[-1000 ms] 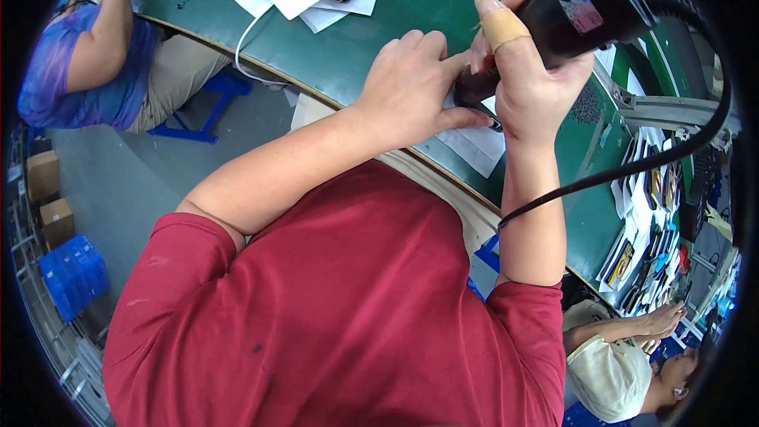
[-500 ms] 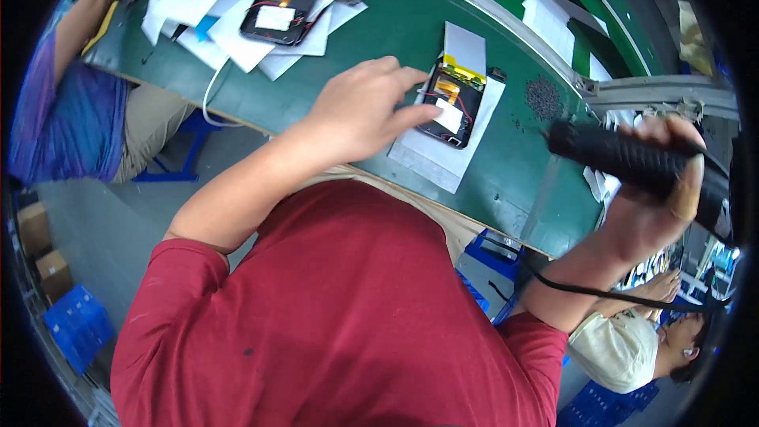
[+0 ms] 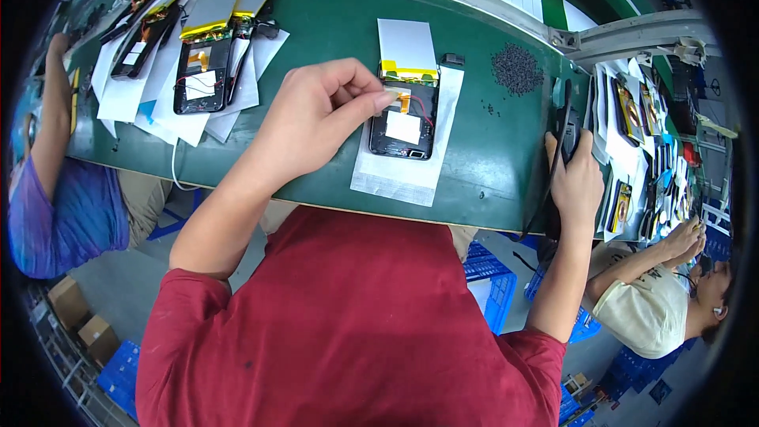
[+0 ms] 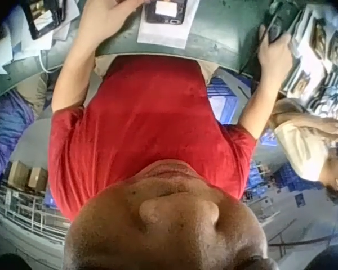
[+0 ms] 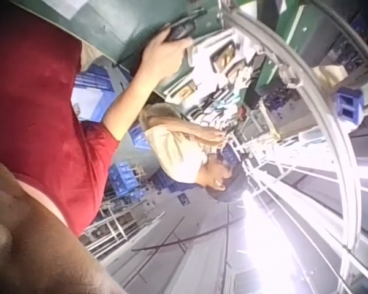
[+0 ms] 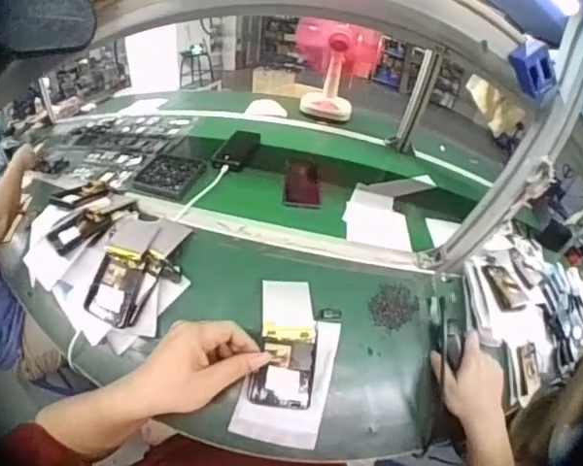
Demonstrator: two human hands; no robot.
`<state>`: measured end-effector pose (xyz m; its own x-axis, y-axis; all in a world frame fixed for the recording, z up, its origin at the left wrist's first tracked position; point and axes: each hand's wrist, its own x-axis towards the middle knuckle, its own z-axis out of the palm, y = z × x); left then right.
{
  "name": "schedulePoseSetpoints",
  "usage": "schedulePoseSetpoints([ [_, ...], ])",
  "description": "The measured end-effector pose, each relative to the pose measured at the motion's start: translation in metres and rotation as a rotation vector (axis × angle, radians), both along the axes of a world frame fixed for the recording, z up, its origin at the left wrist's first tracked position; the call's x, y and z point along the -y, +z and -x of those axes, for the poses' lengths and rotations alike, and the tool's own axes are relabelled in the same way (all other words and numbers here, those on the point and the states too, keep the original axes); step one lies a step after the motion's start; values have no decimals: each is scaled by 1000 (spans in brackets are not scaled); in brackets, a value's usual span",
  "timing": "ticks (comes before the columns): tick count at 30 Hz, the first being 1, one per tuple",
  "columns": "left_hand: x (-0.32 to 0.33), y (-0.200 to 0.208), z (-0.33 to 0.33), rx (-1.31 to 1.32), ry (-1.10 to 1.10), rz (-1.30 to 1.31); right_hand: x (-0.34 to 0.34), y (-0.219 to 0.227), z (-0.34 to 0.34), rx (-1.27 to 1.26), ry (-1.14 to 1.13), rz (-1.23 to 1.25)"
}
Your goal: Assembling electronic devices on a production line using an electric screwdriver.
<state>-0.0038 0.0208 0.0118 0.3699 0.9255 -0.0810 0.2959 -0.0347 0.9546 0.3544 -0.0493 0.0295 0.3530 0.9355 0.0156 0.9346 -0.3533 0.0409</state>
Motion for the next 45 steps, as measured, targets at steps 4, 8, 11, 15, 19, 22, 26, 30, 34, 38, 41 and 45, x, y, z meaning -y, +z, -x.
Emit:
schedulePoseSetpoints([
  [4, -10, 5, -12, 129, -23, 41, 5, -2, -12, 185, 94, -89],
  [8, -14, 8, -26, 196, -66, 4, -7, 45, 47, -441, 334, -459],
  [11, -17, 13, -30, 254, -90, -52, -35, 38, 107, -1074, 472, -127],
  [15, -17, 10, -37, 272, -70, -107, -57, 18, 115, -1483, 386, 18],
  [19, -17, 0, -37, 353, -57, -61, -52, 12, 111, -1506, 328, 14],
  [22, -16, 0, -35, 424, -26, -50, -53, 10, 111, -1515, 317, -15],
  [26, -8, 9, -15, 97, -87, -263, -57, 9, 108, -1485, 289, 14],
  [30, 16, -3, 2, -226, -86, -527, -66, 6, 100, -1355, 323, 66],
  [34, 32, -21, 6, -290, 5, -541, -87, 11, 95, -1127, 323, 230],
  [38, 34, -32, 1, -275, 51, -588, -110, 9, 89, -999, 342, 393],
  [41, 34, -37, 1, -269, 67, -587, -117, 8, 91, -937, 372, 457],
  [45, 37, -42, -2, -273, 71, -605, -122, 15, 95, -851, 358, 514],
])
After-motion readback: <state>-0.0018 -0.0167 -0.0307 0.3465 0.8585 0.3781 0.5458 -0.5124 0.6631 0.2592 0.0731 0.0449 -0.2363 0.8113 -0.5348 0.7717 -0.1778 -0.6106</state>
